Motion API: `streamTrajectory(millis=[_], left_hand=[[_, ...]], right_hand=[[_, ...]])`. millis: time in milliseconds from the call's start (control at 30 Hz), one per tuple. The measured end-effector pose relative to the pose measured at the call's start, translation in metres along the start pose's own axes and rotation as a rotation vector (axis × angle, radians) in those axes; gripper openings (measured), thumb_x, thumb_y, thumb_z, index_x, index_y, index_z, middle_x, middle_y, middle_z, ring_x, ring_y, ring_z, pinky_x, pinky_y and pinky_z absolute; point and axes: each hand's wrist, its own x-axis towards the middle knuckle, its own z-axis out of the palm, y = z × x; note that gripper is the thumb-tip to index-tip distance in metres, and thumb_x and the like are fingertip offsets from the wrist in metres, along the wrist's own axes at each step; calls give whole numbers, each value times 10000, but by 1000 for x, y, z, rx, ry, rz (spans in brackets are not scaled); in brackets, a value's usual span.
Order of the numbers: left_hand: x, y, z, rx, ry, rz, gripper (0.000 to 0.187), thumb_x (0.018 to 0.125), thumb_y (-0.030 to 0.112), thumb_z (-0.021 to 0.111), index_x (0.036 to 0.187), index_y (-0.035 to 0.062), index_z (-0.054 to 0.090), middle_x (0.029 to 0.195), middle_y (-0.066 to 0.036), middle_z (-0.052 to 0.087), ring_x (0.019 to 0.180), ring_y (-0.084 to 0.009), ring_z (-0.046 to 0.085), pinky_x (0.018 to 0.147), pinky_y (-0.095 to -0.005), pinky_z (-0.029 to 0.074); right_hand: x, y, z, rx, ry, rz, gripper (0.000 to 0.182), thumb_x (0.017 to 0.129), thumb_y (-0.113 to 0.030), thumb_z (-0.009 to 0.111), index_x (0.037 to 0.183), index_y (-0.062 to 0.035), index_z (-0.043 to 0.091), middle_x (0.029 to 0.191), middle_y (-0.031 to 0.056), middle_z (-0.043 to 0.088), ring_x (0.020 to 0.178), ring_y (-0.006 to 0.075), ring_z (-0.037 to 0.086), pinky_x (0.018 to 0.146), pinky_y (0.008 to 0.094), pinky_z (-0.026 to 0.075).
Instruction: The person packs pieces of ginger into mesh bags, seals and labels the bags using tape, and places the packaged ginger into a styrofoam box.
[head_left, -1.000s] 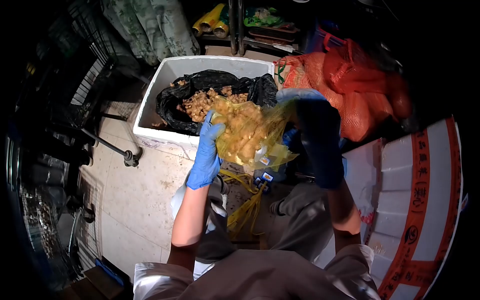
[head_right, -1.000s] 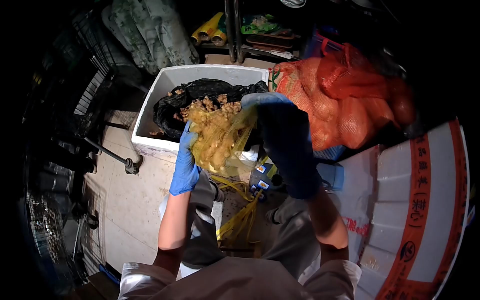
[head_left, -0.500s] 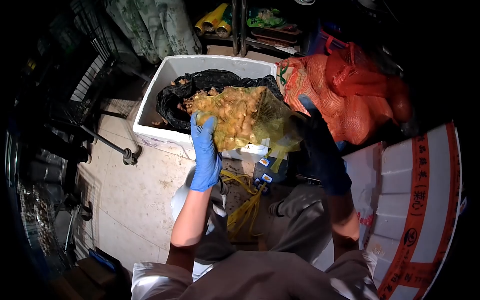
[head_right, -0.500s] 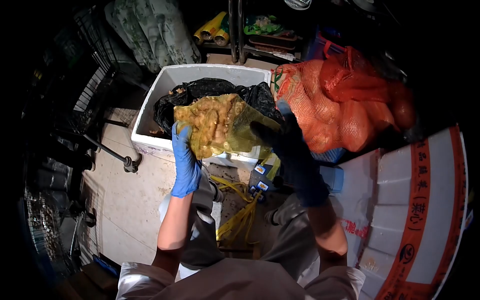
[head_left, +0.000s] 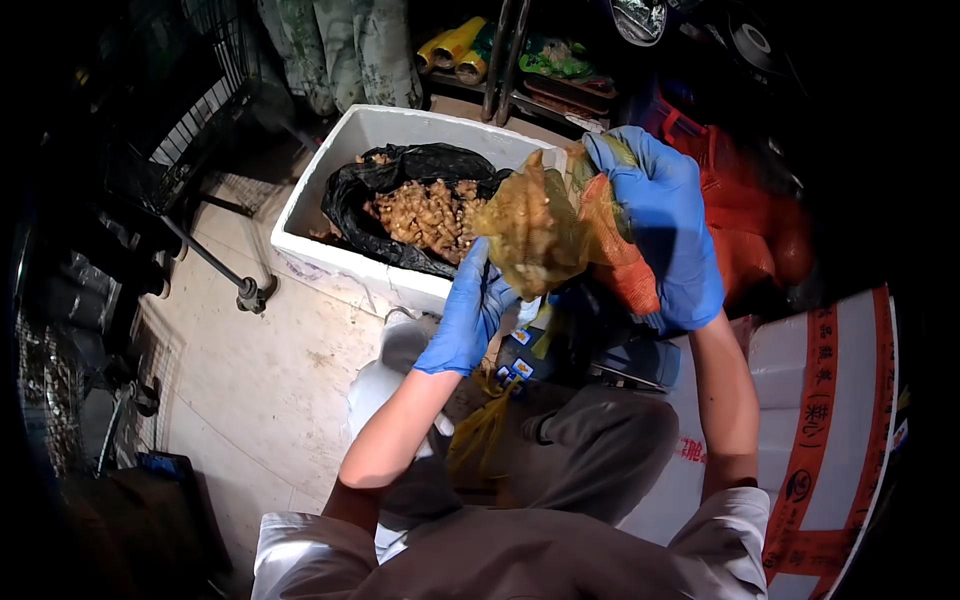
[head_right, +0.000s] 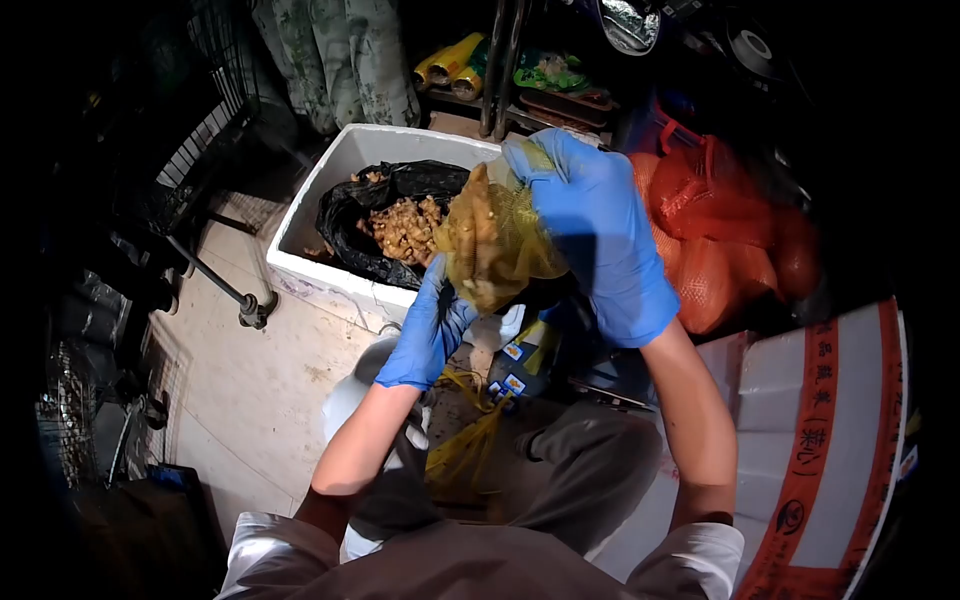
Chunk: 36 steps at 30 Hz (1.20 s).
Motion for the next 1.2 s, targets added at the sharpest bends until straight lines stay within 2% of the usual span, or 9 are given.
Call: streamTrajectory(millis=[100,133,267,633,733,833,1067,1100,1200], left_hand=[[-2,5,-7,206,209,-149,378,820,343,485,1033,32,455,840,-72,498,770,-171,528,707,-287,470],[-2,4,-1,213,374,-143,286,814,328,494,918,62,495,783,-53,516,672,-127,514,601,-243,443],[10,7,-25,376,349,83,153,798,188,502,896,71,514,733,-20,521,652,-100,492,571,-225,410],[-10,13,-4,480,-52,377,188,795,78,499,976,30,512,913,-38,537,875,-106,486,783,-231,385],[-25,10,19,972,-407,899,383,687,145,643,1013,17,487,873,-94,508,769,-172,508,704,-261,409],[-70,-21,39,1191,-549,727,539,650,258,680,1078,18,457,1014,-171,489,918,-298,497,797,-332,401],[-83,-88,25,1666,-371,1089,548,704,151,588,1172,-23,362,1107,-225,447,961,-314,484,783,-331,406],[-92,-73,41,1364,-323,685,493,714,104,566,1156,-19,385,1104,-194,466,925,-263,518,750,-317,420],[-82,-62,33,1234,-453,671,430,714,51,558,1119,-16,428,1002,-135,544,837,-155,544,709,-279,434]], right_hand=[[-3,-26,-6,-622,-103,-218,180,751,-134,520,842,19,548,621,100,536,547,118,513,486,250,387],[-3,-50,-4,-414,-86,166,202,772,-160,531,822,34,559,593,38,514,549,50,439,486,218,364],[-15,-36,-18,-213,111,69,158,785,-135,547,776,16,592,614,-21,540,532,18,426,477,183,352],[-50,-49,-46,-353,163,334,148,772,-140,584,712,-8,612,528,-58,460,442,4,321,407,169,252],[-66,-51,-42,-337,187,429,157,793,-135,551,734,-1,609,597,-37,512,492,10,366,435,163,289],[-81,-31,-37,-241,299,386,168,791,-127,541,760,27,600,621,-12,553,519,30,409,462,178,342],[-134,6,-6,-122,328,562,216,762,-114,574,594,-20,477,506,-24,426,471,29,331,408,218,301],[-137,7,-8,-111,338,567,216,762,-114,574,594,-20,477,506,-24,426,471,29,331,408,218,301],[-144,9,-13,0,247,601,205,734,-132,618,606,-32,492,533,-36,449,469,16,364,412,184,312]])
